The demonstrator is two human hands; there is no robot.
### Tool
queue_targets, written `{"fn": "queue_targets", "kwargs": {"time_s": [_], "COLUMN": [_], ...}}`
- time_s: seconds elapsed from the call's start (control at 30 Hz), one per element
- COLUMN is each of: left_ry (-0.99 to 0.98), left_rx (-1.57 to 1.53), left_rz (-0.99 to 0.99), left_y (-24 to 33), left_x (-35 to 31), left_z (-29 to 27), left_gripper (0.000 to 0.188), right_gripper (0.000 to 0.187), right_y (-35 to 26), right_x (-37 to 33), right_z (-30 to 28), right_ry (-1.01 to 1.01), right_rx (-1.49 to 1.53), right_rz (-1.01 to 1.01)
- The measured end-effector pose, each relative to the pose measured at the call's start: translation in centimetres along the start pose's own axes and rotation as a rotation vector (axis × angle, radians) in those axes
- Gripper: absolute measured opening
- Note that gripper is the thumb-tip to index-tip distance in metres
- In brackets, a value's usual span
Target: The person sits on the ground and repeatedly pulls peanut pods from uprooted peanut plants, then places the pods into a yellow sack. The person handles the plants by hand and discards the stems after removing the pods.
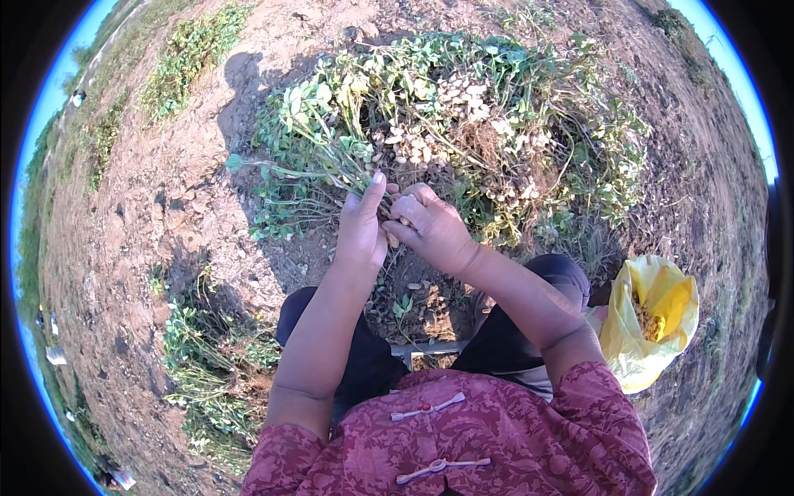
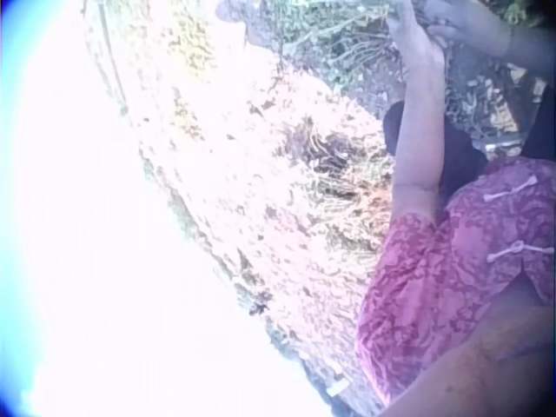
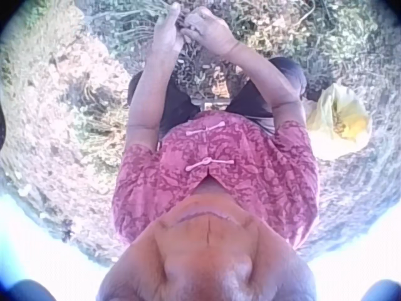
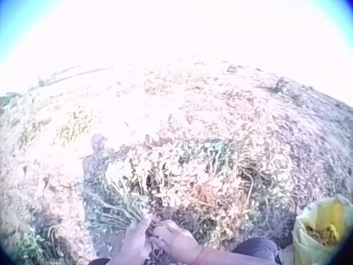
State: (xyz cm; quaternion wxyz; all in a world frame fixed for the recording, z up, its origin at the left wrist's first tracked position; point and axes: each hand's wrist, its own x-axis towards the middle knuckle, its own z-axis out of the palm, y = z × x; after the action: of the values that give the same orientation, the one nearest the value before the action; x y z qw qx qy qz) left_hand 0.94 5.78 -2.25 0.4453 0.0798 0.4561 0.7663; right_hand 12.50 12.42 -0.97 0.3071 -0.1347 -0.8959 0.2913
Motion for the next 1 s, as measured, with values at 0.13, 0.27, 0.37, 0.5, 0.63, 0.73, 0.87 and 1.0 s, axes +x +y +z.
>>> {"fn": "queue_targets", "kwargs": {"time_s": [0.13, 0.27, 0.37, 0.5, 0.63, 0.73, 0.87, 1.0], "left_ry": [0.026, 0.078, 0.115, 0.019, -0.286, -0.367, -0.468, -0.441], "left_rx": [-0.158, -0.183, -0.191, -0.153, -0.347, -0.403, -0.511, -0.589], "left_rz": [-0.079, -0.105, -0.121, -0.090, -0.128, -0.106, -0.087, -0.059], "left_y": [-0.4, 0.3, 1.1, 1.3, 2.7, 2.8, 3.1, 2.9], "left_x": [0.8, 0.9, 0.2, 0.1, -0.5, -0.4, 0.1, -0.1], "left_z": [-0.8, -0.9, 0.3, 0.0, 0.0, -0.1, -0.6, -0.2], "left_gripper": [0.020, 0.031, 0.034, 0.035, 0.036, 0.036, 0.039, 0.036], "right_gripper": [0.020, 0.021, 0.018, 0.014, 0.004, 0.024, 0.053, 0.062], "right_y": [0.1, -0.7, -0.4, -0.3, 1.3, 2.2, 4.1, 1.2], "right_x": [-0.1, 0.4, 0.3, 0.8, 1.2, 1.8, -0.2, -1.0], "right_z": [1.1, 1.1, 1.2, -0.3, -3.1, -3.7, -1.0, 0.8], "right_ry": [0.008, 0.012, -0.051, -0.190, 0.101, 0.162, -0.156, -0.299], "right_rx": [-0.042, 0.257, 0.476, 1.177, 1.642, 1.555, 1.418, 1.576], "right_rz": [-0.142, -0.049, 0.117, 0.571, 0.677, 0.789, 0.996, 0.826]}}
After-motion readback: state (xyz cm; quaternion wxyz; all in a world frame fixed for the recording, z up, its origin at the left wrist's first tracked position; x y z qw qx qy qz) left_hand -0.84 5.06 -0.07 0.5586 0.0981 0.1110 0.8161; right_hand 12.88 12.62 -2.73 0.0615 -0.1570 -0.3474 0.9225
